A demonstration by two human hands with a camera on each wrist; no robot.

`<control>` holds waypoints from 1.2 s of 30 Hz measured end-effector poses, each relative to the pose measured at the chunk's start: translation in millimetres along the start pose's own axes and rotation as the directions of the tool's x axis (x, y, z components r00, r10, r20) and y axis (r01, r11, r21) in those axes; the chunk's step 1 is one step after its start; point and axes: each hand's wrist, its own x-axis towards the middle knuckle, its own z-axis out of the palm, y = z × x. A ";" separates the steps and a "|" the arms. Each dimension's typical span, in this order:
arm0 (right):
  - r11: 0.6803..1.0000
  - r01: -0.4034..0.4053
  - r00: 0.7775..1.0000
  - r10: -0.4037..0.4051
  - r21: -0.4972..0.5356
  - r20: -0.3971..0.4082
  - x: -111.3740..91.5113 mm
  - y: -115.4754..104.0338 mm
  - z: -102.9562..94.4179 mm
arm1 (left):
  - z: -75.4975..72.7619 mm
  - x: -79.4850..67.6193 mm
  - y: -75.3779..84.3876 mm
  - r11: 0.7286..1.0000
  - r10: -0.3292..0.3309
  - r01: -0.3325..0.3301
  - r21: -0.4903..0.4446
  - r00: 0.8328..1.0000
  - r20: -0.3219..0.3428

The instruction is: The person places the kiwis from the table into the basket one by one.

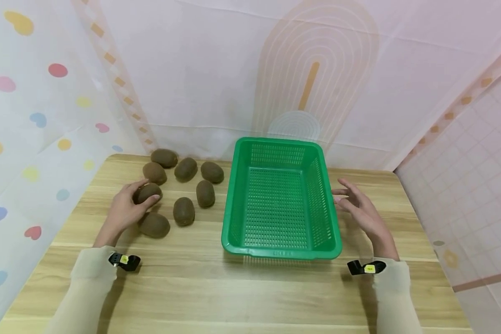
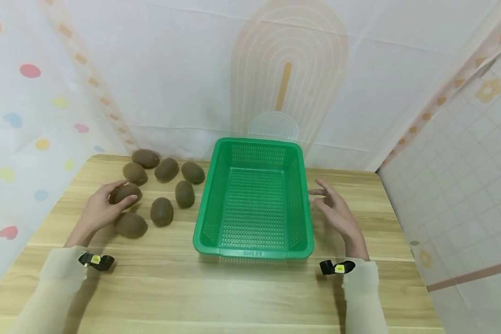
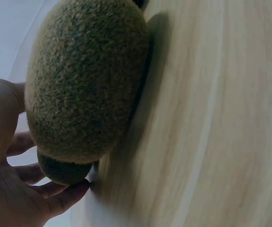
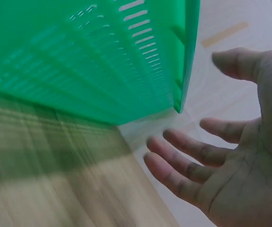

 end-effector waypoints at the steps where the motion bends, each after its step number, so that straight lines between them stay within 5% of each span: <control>1: 1.000 0.000 1.000 0.000 0.015 0.007 0.7 0.1 1.1 | -0.3 -0.3 -0.6 1.000 -0.002 0.002 -0.002 1.000 0.001; 12: 0.992 0.031 0.999 -0.030 0.125 -0.012 2.5 5.9 6.6 | -5.1 1.0 -7.1 0.999 -0.003 0.004 -0.037 1.000 0.022; 26: 0.957 -0.066 0.998 0.059 0.283 0.035 4.6 -2.7 8.8 | -10.3 2.5 -3.9 1.000 -0.002 0.003 -0.006 0.999 0.054; 36: 0.953 -0.093 0.996 0.088 0.287 0.030 4.8 -3.4 9.8 | -15.6 0.9 -2.7 1.000 -0.026 0.027 -0.017 0.998 0.060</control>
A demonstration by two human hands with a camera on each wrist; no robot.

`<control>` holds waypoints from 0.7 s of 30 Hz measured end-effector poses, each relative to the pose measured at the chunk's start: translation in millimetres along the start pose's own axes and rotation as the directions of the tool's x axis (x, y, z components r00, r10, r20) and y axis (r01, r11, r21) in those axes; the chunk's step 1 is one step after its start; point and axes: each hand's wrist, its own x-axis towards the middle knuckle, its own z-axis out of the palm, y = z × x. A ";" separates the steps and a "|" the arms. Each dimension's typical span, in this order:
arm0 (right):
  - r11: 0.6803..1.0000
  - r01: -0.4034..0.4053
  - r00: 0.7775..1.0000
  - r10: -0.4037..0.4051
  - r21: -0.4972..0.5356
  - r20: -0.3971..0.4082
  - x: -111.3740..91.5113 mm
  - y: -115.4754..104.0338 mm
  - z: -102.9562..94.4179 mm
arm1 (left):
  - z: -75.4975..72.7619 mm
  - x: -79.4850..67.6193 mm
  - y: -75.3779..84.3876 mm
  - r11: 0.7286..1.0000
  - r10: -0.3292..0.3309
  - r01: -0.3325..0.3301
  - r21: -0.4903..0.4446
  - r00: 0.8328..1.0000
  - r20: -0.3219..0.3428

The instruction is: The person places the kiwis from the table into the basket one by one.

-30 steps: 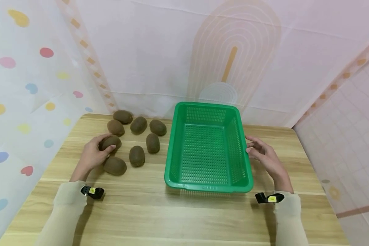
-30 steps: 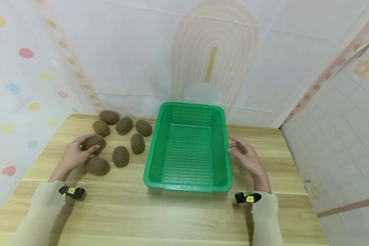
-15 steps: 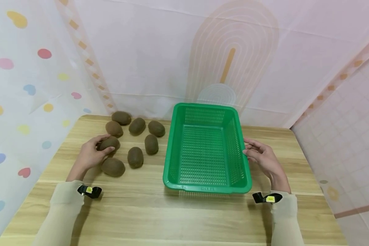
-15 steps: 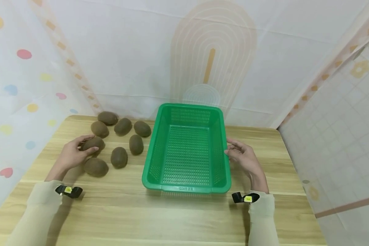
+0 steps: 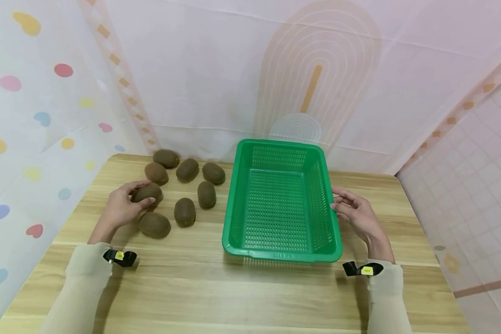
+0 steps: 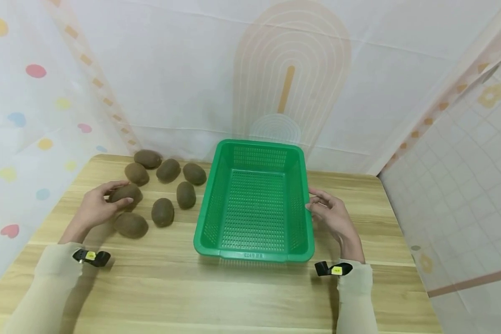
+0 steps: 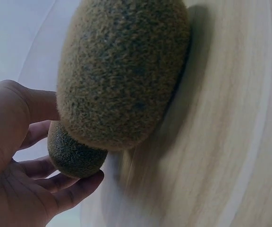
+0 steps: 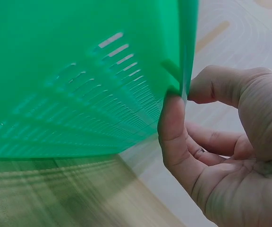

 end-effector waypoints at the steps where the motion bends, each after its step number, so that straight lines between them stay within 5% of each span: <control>1: 1.000 -0.003 1.000 0.003 0.003 -0.003 0.1 0.4 -0.2 | -0.2 -0.1 0.3 1.000 -0.001 0.001 0.000 1.000 -0.001; 21: 0.998 -0.030 0.999 0.031 0.049 -0.020 0.1 -3.6 2.9 | -1.9 -5.2 17.0 1.000 0.023 -0.023 0.008 0.998 -0.050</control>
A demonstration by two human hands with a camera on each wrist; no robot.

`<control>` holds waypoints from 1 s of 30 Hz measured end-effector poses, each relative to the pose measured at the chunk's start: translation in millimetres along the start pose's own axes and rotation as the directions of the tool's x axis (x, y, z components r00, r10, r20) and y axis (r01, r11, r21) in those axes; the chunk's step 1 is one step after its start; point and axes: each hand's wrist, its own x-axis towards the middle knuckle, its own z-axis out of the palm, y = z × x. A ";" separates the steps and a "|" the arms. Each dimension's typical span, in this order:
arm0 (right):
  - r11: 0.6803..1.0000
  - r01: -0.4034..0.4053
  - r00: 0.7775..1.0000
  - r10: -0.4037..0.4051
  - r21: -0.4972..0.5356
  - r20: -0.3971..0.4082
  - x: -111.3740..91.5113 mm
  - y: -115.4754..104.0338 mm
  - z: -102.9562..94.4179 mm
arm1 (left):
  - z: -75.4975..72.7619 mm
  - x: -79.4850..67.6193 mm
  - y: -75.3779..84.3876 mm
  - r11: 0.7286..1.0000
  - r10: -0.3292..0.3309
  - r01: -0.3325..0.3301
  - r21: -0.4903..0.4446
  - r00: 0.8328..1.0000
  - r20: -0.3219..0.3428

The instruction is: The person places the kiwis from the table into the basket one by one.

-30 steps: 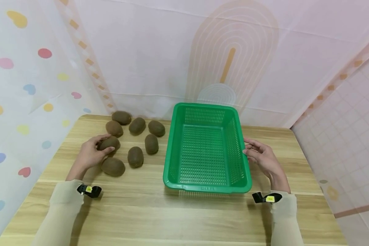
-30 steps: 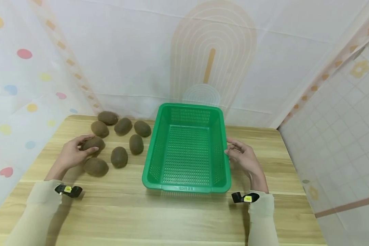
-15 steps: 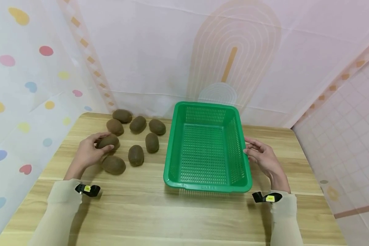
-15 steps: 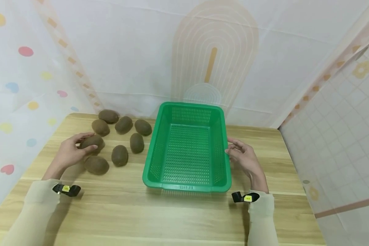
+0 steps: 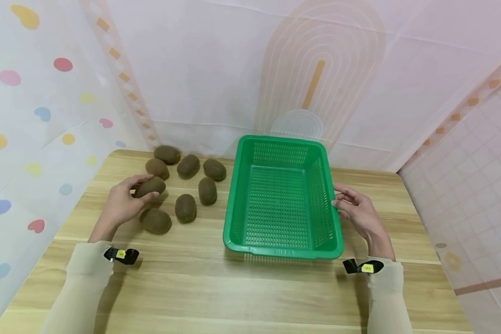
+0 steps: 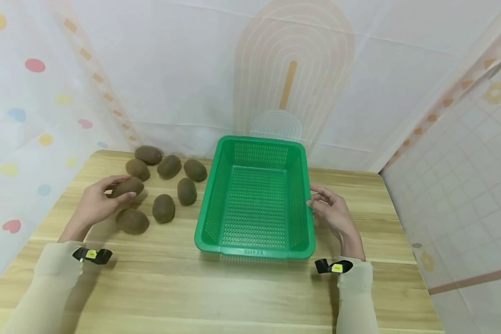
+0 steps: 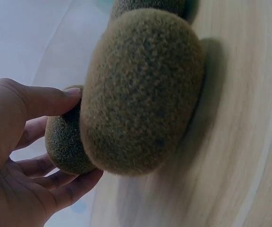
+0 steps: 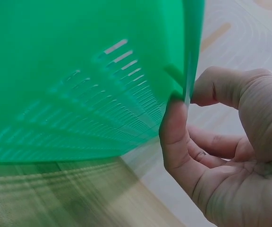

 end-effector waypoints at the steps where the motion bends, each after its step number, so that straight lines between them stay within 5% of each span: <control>1: 1.000 -0.001 1.000 0.001 0.005 -0.001 -0.2 -0.3 0.2 | 0.0 0.4 0.9 1.000 0.002 -0.002 -0.003 1.000 -0.001; 30: 1.000 -0.020 1.000 0.020 -0.010 0.007 -0.7 0.4 -0.1 | 1.2 -0.4 43.8 0.992 0.046 -0.049 -0.113 0.999 -0.029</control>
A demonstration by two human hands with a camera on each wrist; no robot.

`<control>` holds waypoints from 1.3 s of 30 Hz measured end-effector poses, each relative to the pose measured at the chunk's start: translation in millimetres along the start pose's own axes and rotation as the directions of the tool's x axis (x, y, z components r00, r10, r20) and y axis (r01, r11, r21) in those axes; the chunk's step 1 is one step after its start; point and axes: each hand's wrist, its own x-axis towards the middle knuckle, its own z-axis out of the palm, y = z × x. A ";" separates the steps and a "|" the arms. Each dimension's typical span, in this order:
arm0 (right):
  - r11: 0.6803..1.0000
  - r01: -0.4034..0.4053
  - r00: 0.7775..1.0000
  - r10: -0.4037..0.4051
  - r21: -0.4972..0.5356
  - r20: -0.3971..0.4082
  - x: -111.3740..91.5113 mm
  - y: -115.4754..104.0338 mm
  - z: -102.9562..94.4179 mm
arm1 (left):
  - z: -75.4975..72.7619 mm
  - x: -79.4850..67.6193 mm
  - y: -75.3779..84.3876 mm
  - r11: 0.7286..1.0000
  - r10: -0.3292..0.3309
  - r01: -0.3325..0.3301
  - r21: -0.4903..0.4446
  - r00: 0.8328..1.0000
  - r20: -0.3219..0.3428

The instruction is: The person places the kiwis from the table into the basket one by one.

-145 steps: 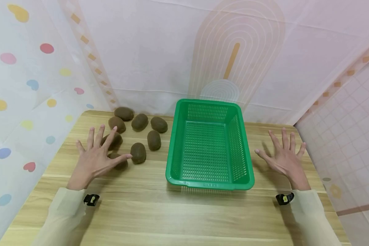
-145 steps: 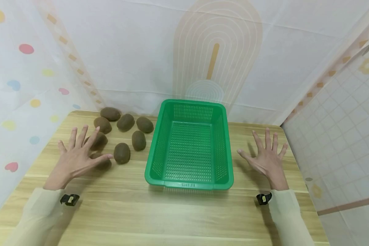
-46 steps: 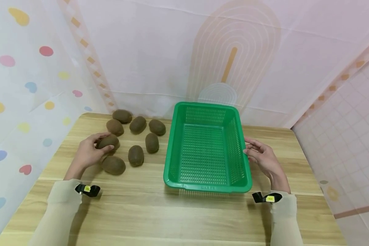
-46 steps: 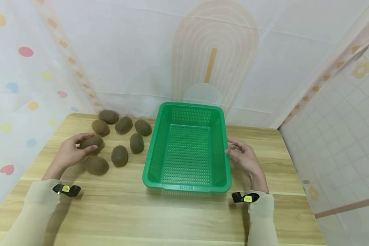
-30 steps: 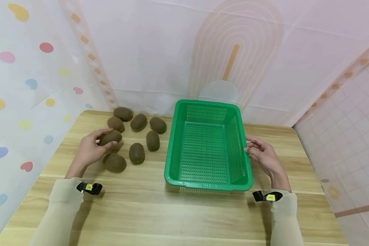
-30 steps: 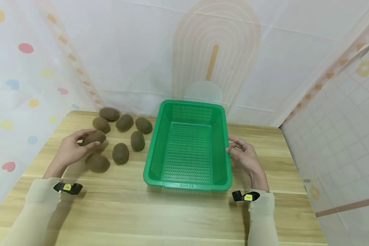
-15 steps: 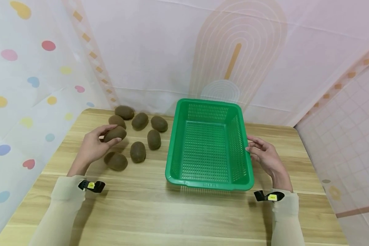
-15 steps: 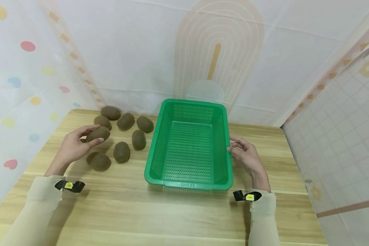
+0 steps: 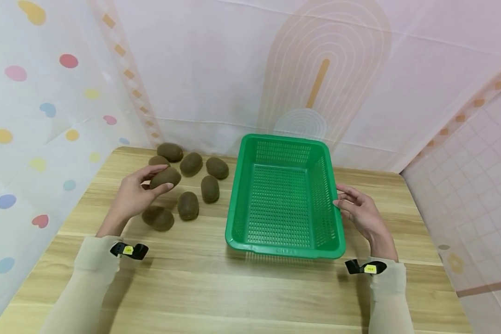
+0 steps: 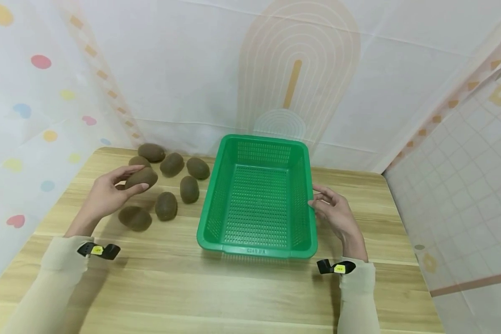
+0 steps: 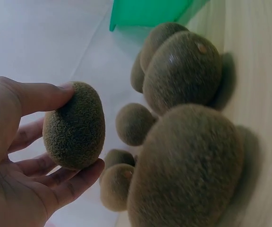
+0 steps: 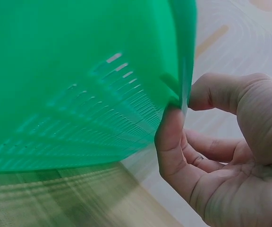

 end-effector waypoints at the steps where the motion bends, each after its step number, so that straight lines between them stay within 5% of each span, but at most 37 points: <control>1: 1.000 0.000 1.000 0.000 -0.005 -0.001 -0.3 -0.1 0.0 | 0.3 0.1 2.2 1.000 -0.004 0.004 -0.008 1.000 0.000; 24: 1.000 -0.007 1.000 0.007 0.007 -0.001 -0.7 0.9 -0.6 | 16.2 7.3 47.6 0.989 0.019 -0.017 -0.145 1.000 0.015; 34: 1.000 -0.018 1.000 0.018 0.017 -0.004 -0.9 0.7 -0.2 | 26.9 11.3 60.8 0.968 0.105 -0.099 -0.232 0.994 0.013; 39: 1.000 -0.017 1.000 0.017 0.024 -0.001 -0.4 -0.6 0.6 | 30.6 12.3 66.5 0.968 0.077 -0.068 -0.241 0.997 0.026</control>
